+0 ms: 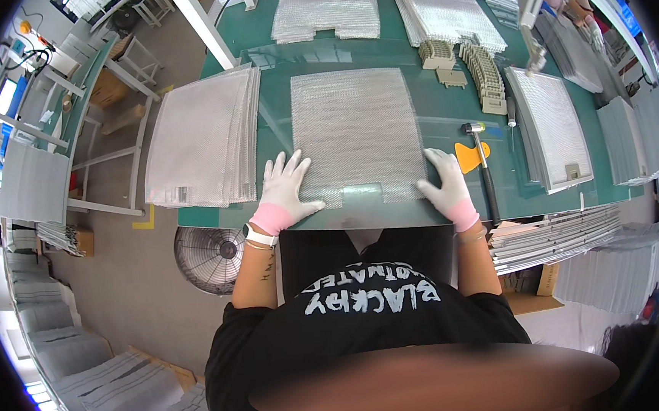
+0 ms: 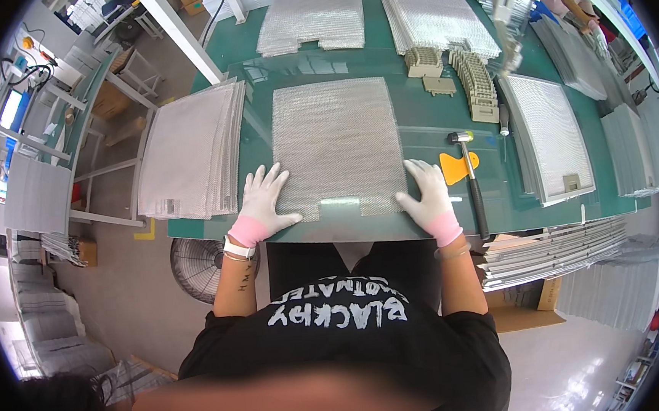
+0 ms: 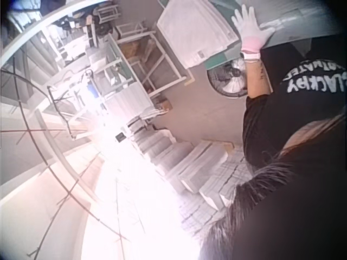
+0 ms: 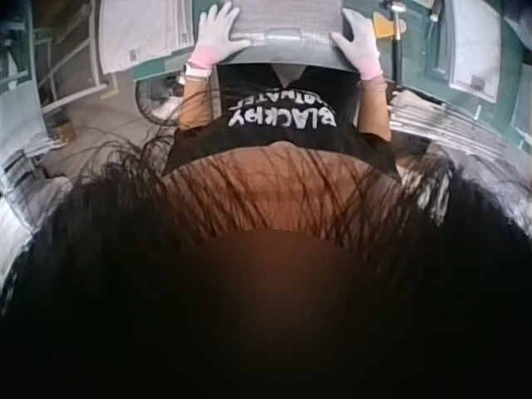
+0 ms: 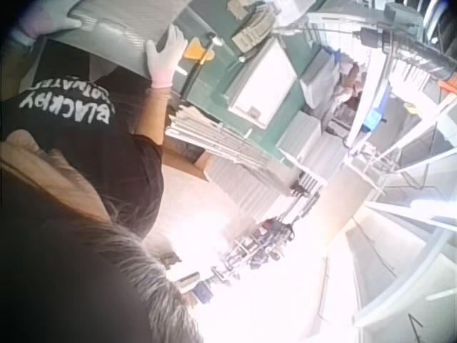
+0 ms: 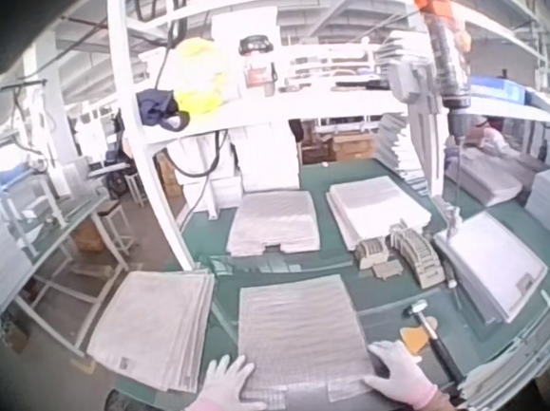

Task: Assembling industrial mesh filters by fitting metal frames and securing them with a mallet and a press-like tool.

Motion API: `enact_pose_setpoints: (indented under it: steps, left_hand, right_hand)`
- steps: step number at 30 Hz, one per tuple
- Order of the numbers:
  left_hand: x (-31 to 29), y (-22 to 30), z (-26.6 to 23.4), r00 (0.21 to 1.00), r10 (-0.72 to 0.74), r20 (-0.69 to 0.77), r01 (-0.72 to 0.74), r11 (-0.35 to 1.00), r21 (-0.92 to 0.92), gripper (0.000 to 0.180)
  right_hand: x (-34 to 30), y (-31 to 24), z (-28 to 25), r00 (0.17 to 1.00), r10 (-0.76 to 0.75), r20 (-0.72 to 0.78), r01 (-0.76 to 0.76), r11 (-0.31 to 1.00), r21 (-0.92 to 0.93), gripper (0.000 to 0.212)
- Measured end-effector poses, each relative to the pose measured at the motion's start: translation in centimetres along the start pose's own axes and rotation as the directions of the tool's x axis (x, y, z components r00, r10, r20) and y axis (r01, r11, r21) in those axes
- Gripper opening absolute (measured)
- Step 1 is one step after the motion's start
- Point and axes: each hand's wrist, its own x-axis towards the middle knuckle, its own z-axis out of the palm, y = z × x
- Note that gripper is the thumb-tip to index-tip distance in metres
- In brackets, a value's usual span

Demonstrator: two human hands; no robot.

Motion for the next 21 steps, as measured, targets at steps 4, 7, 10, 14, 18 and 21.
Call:
enact_pose_setpoints:
  steps: [4,7,10,14,18,21]
  left_hand:
    - [0.1,0.0,0.1,1.0,-0.002,0.002,0.002,1.0,0.004,0.097]
    - [0.1,0.0,0.0,1.0,0.0,0.007,0.0,1.0,-0.001,0.093]
    - [-0.1,-0.6,0.4,0.999,0.033,-0.019,-0.033,0.999,0.03,0.08]
    - [0.4,-2.4,0.8,0.996,0.085,-0.036,-0.084,0.996,0.03,0.067]
    - [0.3,-2.4,-0.2,0.992,0.117,-0.039,-0.119,0.99,-0.073,0.061]
    - [0.5,-2.6,-0.5,0.993,0.12,-0.022,-0.122,0.988,-0.098,0.061]
  right_hand:
    - [-0.4,-0.4,0.4,1.0,0.006,0.029,-0.001,0.981,-0.195,0.069]
    - [-0.4,0.1,0.6,0.998,-0.006,0.067,0.025,0.957,-0.288,0.07]
    - [-0.4,0.1,0.8,0.996,-0.005,0.09,0.031,0.955,-0.296,0.07]
    - [-0.3,-0.3,0.6,0.994,0.01,0.104,0.021,0.956,-0.291,0.07]
    - [-0.2,-1.0,0.2,0.996,0.045,0.077,-0.027,0.977,-0.212,0.065]
    - [-0.2,-0.6,0.2,0.992,0.006,0.127,0.028,0.966,-0.258,0.058]
